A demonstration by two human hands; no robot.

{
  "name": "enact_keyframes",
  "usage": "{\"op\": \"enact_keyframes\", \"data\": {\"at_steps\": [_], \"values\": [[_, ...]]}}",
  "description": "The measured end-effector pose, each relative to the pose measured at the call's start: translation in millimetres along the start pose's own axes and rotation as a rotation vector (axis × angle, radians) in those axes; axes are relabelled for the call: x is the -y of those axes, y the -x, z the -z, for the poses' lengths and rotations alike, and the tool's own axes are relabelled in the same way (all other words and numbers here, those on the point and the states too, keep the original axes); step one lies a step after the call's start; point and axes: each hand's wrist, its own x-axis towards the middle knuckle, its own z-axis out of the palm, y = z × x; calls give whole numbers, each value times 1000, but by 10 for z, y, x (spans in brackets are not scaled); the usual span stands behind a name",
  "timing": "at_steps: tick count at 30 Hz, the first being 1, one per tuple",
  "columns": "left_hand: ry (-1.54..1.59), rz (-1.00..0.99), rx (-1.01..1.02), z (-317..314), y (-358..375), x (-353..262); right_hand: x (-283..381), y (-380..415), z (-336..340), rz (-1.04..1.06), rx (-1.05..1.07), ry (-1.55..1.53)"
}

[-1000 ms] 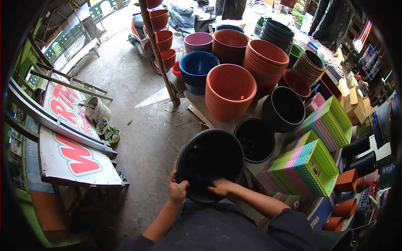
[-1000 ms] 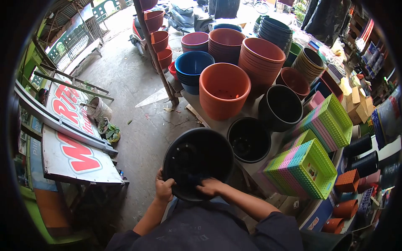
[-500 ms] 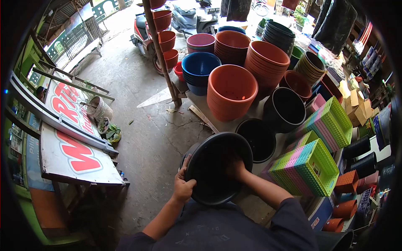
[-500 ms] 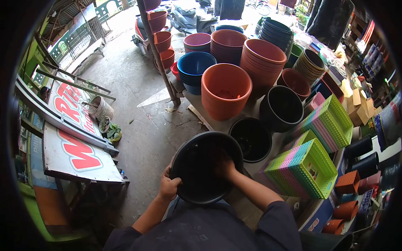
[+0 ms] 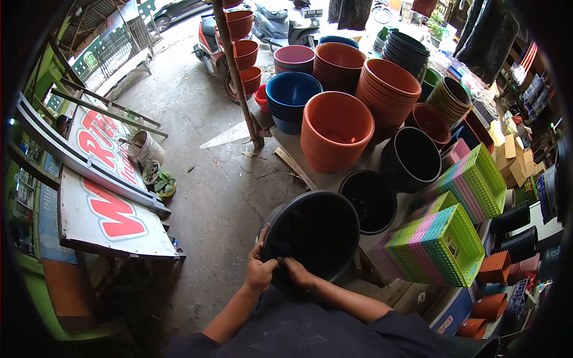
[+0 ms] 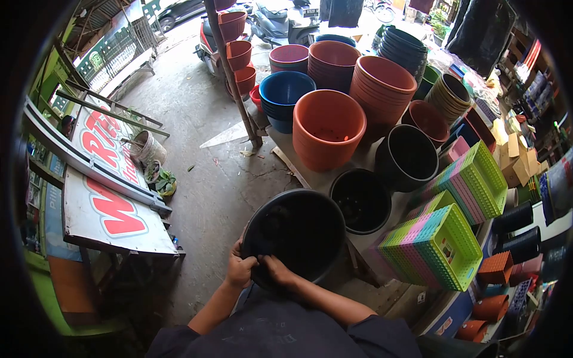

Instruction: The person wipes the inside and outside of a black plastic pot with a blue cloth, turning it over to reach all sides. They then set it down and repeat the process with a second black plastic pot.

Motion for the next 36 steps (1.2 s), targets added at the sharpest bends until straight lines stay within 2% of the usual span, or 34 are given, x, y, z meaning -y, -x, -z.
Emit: {"op": "enact_keyframes", "data": {"at_steps": [1,2,4,5,7,10,11,13,14,15,16,18,20,22,24,26,27,29,30,32,34,35,36], "values": [[95,86,-14,-73,32,-120,12,-32,-73,-137,-124,-291],[191,172,-28,-115,47,-184,177,-40,-140,-137,-120,-290],[140,100,0,-56,57,-43,758,-5,-197,69,-244,-1115],[90,30,32,-39,66,11,938,-21,-127,65,-240,-1115],[97,22,28,-151,121,-81,1170,-57,3,221,-366,-1337],[93,23,-27,-118,134,20,956,-327,123,151,-472,-1347],[85,29,-85,-86,121,75,1012,-234,60,156,-408,-1299],[211,69,-102,49,92,-4,531,-4,-127,208,-423,-211],[338,103,-123,18,71,-169,545,138,-77,272,-121,86],[359,116,-161,-45,43,-337,596,262,13,-12,143,123],[362,116,-163,-13,8,-358,485,291,89,-16,145,125],[155,-68,-141,138,-45,-382,159,309,290,140,274,768],[143,-98,-87,220,-33,-395,42,417,638,260,232,1203],[155,-103,-124,141,2,-502,357,468,973,119,212,1582],[181,-65,-127,228,24,-442,362,444,1261,196,-95,1679],[209,-25,-135,282,50,-441,585,396,1430,278,-249,1664],[250,4,-115,282,57,-462,646,318,1454,282,-248,1668],[296,25,-97,267,51,-454,758,116,1399,348,-484,1498],[284,38,-77,263,44,-421,823,24,1313,353,-482,1501],[272,47,-57,277,11,-296,976,-171,1019,531,-527,1158],[230,49,-17,297,-30,-123,1113,-260,591,670,-458,1103],[229,47,-17,108,-25,-307,1186,-240,391,693,-305,1072],[450,96,-94,-85,2,-513,1233,-191,208,712,-151,1037]]}}
